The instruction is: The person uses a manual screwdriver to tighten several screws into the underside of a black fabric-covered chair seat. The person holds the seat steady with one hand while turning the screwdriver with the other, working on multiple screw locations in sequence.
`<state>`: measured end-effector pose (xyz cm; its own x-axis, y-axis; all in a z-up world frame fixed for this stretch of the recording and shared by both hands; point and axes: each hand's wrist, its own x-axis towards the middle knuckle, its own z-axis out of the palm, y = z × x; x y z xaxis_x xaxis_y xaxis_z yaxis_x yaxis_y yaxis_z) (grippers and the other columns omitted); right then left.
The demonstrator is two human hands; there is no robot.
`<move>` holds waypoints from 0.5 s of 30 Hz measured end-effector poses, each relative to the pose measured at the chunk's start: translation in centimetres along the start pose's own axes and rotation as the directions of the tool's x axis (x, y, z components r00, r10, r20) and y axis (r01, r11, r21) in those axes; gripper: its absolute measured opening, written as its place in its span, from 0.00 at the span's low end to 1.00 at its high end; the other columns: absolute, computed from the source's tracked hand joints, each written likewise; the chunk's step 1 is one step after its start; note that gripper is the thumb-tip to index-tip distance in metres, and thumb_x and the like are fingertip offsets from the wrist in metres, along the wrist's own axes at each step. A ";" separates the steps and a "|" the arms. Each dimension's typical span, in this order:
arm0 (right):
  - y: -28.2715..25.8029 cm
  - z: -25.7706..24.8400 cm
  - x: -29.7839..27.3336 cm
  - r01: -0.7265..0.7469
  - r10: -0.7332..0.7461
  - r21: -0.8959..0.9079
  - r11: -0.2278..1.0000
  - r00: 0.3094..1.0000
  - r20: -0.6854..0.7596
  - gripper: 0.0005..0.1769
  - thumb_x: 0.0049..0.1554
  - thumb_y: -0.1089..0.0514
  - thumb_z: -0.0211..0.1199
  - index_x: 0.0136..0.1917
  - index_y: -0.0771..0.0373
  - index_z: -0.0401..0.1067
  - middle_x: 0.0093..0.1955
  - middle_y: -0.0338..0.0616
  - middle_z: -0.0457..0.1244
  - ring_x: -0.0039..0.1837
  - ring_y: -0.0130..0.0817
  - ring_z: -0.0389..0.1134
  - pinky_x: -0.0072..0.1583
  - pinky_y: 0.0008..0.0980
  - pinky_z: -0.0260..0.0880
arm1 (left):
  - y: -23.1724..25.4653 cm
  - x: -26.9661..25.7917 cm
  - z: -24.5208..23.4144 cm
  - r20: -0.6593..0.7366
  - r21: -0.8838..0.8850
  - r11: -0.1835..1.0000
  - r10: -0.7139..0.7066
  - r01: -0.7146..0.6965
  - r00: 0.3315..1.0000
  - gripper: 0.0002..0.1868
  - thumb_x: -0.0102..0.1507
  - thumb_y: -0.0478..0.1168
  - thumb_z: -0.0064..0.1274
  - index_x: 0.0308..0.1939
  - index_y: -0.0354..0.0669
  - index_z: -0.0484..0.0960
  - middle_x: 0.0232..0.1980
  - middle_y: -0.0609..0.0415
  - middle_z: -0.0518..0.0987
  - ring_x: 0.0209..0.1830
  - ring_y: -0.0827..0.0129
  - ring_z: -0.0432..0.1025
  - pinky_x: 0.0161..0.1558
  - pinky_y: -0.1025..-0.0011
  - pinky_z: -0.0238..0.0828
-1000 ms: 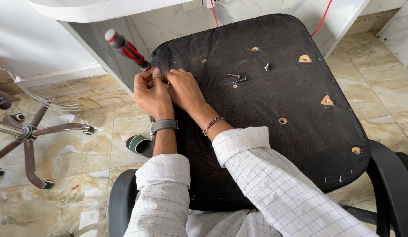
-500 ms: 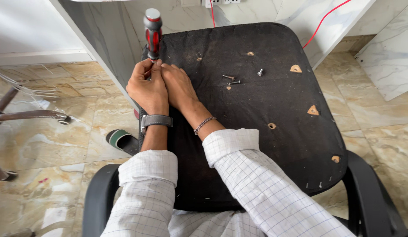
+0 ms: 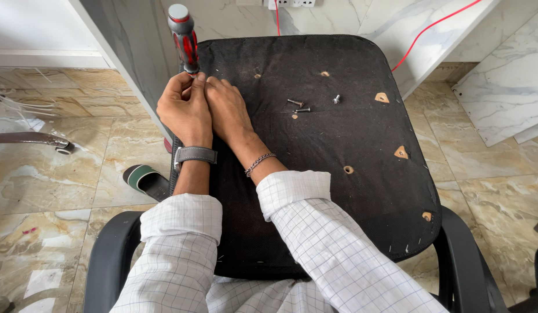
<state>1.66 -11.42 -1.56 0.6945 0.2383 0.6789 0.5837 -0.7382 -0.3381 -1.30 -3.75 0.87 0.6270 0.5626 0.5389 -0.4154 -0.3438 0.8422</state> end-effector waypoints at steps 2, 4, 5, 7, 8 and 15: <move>0.0 0.1 0.2 -0.019 0.019 -0.005 1.000 1.000 0.002 0.05 0.59 0.61 0.59 0.47 0.64 0.74 0.49 0.43 0.67 0.53 0.41 0.68 0.55 0.43 0.69 | -0.3 0.2 0.0 0.004 -0.026 0.999 0.034 -0.034 0.999 0.09 0.61 0.40 0.68 0.40 0.39 0.88 0.33 0.56 0.87 0.32 0.78 0.81 0.37 0.77 0.78; 0.1 0.2 0.1 -0.021 0.021 -0.028 0.999 1.000 0.005 0.06 0.59 0.61 0.60 0.47 0.64 0.74 0.50 0.43 0.67 0.53 0.41 0.68 0.55 0.43 0.69 | -0.7 -0.1 0.1 0.011 -0.037 0.999 0.032 -0.032 0.999 0.08 0.61 0.39 0.67 0.41 0.39 0.88 0.33 0.56 0.87 0.32 0.78 0.81 0.37 0.77 0.78; 0.1 0.3 0.2 -0.015 0.014 -0.044 0.999 1.000 -0.005 0.06 0.58 0.61 0.60 0.47 0.64 0.74 0.50 0.43 0.67 0.53 0.41 0.68 0.55 0.43 0.69 | -0.8 0.1 0.2 0.019 -0.033 0.999 0.026 -0.025 0.999 0.08 0.61 0.39 0.67 0.41 0.39 0.88 0.33 0.56 0.87 0.32 0.78 0.81 0.37 0.77 0.78; 0.1 0.3 0.3 -0.025 0.026 -0.080 0.997 1.000 0.014 0.05 0.59 0.61 0.59 0.47 0.64 0.74 0.50 0.43 0.66 0.53 0.41 0.68 0.55 0.43 0.69 | -1.0 0.2 0.3 0.022 -0.024 0.999 0.036 -0.036 0.999 0.08 0.61 0.39 0.67 0.41 0.38 0.88 0.33 0.56 0.87 0.32 0.78 0.81 0.37 0.77 0.78; 0.1 0.3 0.3 -0.040 0.044 -0.100 0.994 0.998 0.043 0.05 0.59 0.61 0.59 0.47 0.63 0.74 0.50 0.43 0.66 0.53 0.41 0.68 0.55 0.43 0.69 | -1.0 0.2 0.2 0.017 -0.019 0.998 0.053 -0.053 0.998 0.09 0.62 0.39 0.67 0.41 0.38 0.88 0.34 0.55 0.87 0.32 0.77 0.81 0.38 0.77 0.78; 0.5 -0.1 0.2 -0.061 0.057 0.149 0.987 0.998 0.032 0.07 0.62 0.61 0.57 0.47 0.66 0.74 0.48 0.47 0.69 0.52 0.45 0.70 0.55 0.48 0.68 | -0.9 0.7 -0.1 0.029 0.108 0.992 0.064 -0.067 0.998 0.10 0.61 0.41 0.68 0.35 0.37 0.87 0.29 0.52 0.86 0.26 0.74 0.78 0.32 0.73 0.75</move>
<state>2.05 -11.80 -1.46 0.7397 0.2164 0.6371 0.5964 -0.6494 -0.4719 -0.52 -2.98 0.48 0.6178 0.5177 0.5919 -0.3828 -0.4596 0.8014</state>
